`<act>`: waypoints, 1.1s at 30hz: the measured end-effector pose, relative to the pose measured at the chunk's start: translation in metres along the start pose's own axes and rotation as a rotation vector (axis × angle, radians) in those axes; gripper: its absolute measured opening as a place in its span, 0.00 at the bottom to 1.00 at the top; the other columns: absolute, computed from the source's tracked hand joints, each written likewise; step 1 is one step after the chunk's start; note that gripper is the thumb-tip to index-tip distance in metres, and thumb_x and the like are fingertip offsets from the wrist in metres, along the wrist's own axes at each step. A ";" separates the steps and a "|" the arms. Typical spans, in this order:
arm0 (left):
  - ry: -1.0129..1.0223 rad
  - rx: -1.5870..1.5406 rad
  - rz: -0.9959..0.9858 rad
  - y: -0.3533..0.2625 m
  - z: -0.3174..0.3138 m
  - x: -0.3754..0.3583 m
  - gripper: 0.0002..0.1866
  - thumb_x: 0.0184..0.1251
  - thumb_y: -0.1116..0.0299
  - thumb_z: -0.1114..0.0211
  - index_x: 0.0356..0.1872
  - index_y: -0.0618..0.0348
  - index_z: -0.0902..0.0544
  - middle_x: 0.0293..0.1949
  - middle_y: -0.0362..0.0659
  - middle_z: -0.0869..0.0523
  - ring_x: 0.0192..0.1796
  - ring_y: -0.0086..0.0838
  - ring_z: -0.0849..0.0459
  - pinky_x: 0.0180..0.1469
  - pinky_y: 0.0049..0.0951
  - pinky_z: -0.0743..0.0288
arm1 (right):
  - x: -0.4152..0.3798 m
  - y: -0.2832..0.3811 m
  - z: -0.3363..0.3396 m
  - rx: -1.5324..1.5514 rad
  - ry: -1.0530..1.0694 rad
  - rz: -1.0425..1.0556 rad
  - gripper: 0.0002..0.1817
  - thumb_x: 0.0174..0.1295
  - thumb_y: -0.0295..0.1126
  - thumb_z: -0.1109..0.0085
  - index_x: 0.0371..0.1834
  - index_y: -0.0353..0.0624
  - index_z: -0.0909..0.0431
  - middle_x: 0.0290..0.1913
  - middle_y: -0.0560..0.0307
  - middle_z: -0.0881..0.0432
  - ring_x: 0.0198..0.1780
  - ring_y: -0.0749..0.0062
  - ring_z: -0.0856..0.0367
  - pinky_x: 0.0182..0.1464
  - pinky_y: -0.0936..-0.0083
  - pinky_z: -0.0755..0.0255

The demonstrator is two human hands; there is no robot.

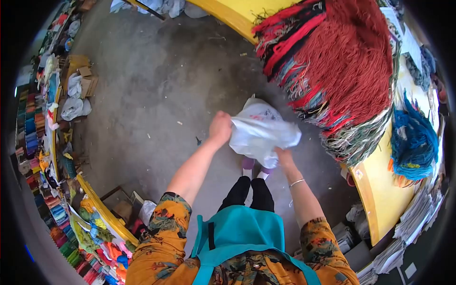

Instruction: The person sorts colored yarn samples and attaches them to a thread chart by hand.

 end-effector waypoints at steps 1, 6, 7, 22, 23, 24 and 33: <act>-0.067 -0.052 0.035 -0.002 0.028 0.010 0.06 0.57 0.74 0.44 0.30 0.66 0.21 0.39 0.57 0.20 0.45 0.53 0.20 0.47 0.46 0.26 | -0.022 0.043 -0.017 0.054 0.131 0.155 0.22 0.61 0.43 0.40 0.36 0.27 0.22 0.32 0.58 0.19 0.32 0.72 0.24 0.33 0.69 0.30; -0.391 -0.306 0.132 0.011 0.117 0.052 0.05 0.57 0.73 0.38 0.29 0.65 0.17 0.37 0.55 0.18 0.44 0.48 0.20 0.48 0.39 0.27 | -0.117 0.164 0.009 0.295 0.225 0.221 0.16 0.63 0.42 0.42 0.35 0.36 0.18 0.30 0.64 0.19 0.30 0.81 0.24 0.32 0.77 0.33; -0.467 -0.379 0.087 0.013 0.136 0.057 0.05 0.57 0.73 0.37 0.29 0.65 0.17 0.38 0.53 0.18 0.45 0.46 0.20 0.49 0.37 0.27 | -0.116 0.174 0.012 0.347 0.251 0.322 0.14 0.63 0.40 0.43 0.37 0.38 0.18 0.32 0.64 0.17 0.33 0.82 0.22 0.33 0.78 0.32; -0.282 -0.315 -0.062 0.240 0.258 0.110 0.24 0.60 0.74 0.36 0.59 0.60 0.27 0.72 0.56 0.43 0.72 0.52 0.39 0.71 0.42 0.39 | 0.054 0.254 -0.171 0.664 -0.131 -0.202 0.08 0.61 0.38 0.38 0.34 0.49 0.26 0.23 0.65 0.26 0.18 0.80 0.34 0.18 0.80 0.36; -0.196 -0.306 -0.061 0.272 0.256 0.084 0.25 0.59 0.73 0.35 0.60 0.60 0.26 0.72 0.56 0.42 0.71 0.52 0.39 0.71 0.42 0.39 | 0.066 0.267 -0.191 0.773 -0.201 -0.218 0.08 0.62 0.38 0.38 0.34 0.50 0.27 0.24 0.63 0.26 0.18 0.80 0.34 0.18 0.80 0.36; -0.106 -0.262 0.024 0.302 0.262 0.051 0.25 0.60 0.72 0.36 0.61 0.60 0.27 0.71 0.58 0.41 0.71 0.54 0.38 0.71 0.44 0.38 | 0.084 0.280 -0.205 0.839 -0.225 -0.195 0.08 0.62 0.37 0.38 0.37 0.49 0.27 0.25 0.61 0.25 0.18 0.79 0.34 0.17 0.79 0.36; 0.804 -0.035 0.563 0.546 0.291 -0.265 0.10 0.52 0.67 0.36 0.31 0.62 0.15 0.37 0.59 0.15 0.41 0.55 0.16 0.43 0.50 0.23 | 0.084 0.352 -0.252 0.571 -0.402 -0.114 0.06 0.57 0.29 0.39 0.32 0.49 0.27 0.18 0.61 0.34 0.14 0.74 0.36 0.13 0.72 0.38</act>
Point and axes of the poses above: each hand's wrist, its own x-axis towards the middle knuckle, its own z-axis out of the back of the hand, y = z × x, the point moved 4 cm from there along x, towards the middle knuckle
